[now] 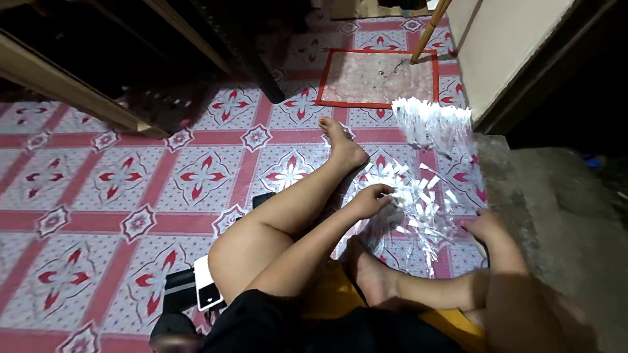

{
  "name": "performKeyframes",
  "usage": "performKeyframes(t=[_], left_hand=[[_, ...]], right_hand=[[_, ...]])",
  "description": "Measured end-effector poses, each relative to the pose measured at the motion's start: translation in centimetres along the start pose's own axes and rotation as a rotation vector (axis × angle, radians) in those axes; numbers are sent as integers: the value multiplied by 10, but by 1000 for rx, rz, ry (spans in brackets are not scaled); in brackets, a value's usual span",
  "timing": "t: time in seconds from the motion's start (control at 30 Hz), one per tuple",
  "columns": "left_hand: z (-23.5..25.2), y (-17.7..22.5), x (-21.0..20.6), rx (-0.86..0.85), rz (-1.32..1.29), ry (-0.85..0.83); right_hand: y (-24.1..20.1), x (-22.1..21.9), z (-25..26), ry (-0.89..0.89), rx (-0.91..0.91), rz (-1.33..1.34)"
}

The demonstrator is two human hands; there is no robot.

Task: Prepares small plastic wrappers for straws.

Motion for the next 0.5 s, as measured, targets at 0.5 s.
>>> performKeyframes(t=[0.5], left_hand=[[177,-12,-76,103,-244,301]], right_hand=[[-96,47,11,-328,44,395]])
Point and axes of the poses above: each hand's wrist, its own z-axis towards the middle knuckle, its own x-axis out of the back of the hand, y = z × x, the point moved 2 cm from there along z, towards the middle knuckle, and after that the axes turned 15 degrees about -y, right-handed, at the moved point
